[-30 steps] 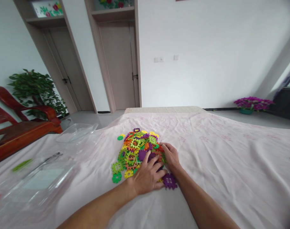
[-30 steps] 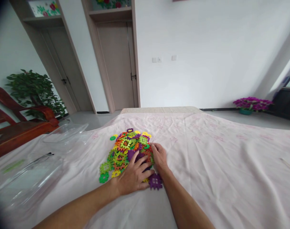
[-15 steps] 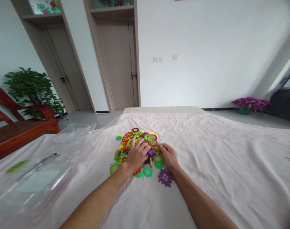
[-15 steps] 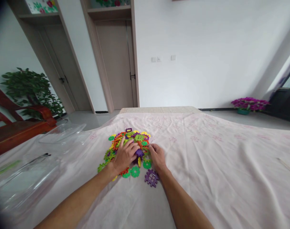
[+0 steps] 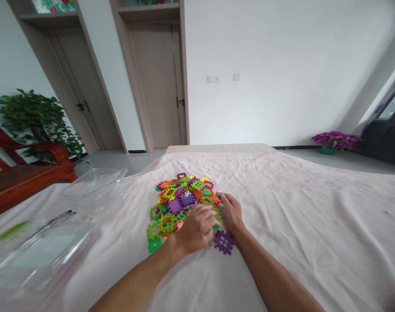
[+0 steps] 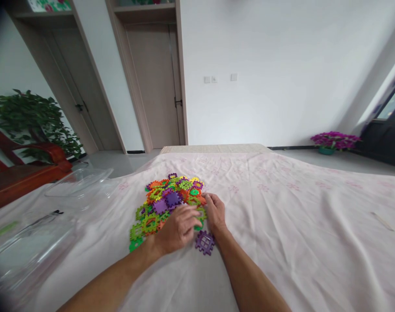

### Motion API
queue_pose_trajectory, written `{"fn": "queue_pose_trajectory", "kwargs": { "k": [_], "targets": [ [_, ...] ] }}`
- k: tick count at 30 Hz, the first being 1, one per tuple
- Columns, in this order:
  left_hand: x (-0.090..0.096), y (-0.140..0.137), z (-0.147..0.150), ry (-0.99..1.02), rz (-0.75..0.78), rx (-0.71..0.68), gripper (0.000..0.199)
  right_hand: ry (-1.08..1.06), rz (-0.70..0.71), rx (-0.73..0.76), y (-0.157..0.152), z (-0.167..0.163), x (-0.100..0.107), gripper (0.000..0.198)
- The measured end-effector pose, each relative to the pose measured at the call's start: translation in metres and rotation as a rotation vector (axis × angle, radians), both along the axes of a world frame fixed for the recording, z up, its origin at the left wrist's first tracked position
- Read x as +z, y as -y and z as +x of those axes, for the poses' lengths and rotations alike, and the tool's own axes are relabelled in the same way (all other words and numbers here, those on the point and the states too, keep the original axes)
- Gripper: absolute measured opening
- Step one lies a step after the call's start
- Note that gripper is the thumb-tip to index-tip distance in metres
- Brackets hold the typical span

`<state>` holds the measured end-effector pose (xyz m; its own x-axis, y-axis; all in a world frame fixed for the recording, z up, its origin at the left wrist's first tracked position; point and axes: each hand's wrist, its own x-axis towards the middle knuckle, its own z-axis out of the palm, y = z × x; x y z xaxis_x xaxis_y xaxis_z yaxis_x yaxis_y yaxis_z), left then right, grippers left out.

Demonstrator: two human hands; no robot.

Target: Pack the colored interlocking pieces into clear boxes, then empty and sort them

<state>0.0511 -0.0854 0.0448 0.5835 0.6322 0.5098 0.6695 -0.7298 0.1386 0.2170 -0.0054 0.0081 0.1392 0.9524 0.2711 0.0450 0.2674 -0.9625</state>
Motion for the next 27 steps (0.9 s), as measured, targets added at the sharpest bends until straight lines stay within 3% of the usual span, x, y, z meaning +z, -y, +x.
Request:
{"fn": "queue_pose_trajectory", "kwargs": {
  "k": [1,3,5,10,13,20,24,27],
  "targets": [
    [-0.005,0.004,0.008,-0.043,-0.032,-0.093,0.017,-0.002,-0.009,-0.006,-0.001,0.0,0.0,0.037],
    [-0.013,0.01,0.019,-0.136,-0.077,-0.182,0.036,-0.017,-0.029,-0.02,-0.002,0.001,0.001,0.035],
    [-0.017,0.01,0.026,-0.211,-0.084,-0.165,0.043,-0.044,-0.046,-0.027,-0.002,0.001,0.002,0.035],
    [-0.016,0.006,0.026,-0.264,-0.023,-0.052,0.024,-0.034,-0.082,-0.021,-0.003,0.0,0.001,0.035],
    [-0.011,0.001,0.018,-0.165,0.014,0.045,0.023,0.001,-0.064,-0.009,-0.004,0.001,-0.002,0.035],
    [0.008,-0.018,-0.021,0.06,0.15,0.412,0.029,0.083,-0.032,-0.027,-0.008,0.0,-0.011,0.041],
    [0.015,-0.045,-0.037,0.165,0.161,0.53,0.028,0.371,0.094,-0.016,-0.008,-0.001,-0.007,0.042],
    [0.021,-0.081,-0.049,0.177,0.029,0.616,0.036,0.633,0.142,0.036,-0.006,-0.003,-0.001,0.041]
  ]
}}
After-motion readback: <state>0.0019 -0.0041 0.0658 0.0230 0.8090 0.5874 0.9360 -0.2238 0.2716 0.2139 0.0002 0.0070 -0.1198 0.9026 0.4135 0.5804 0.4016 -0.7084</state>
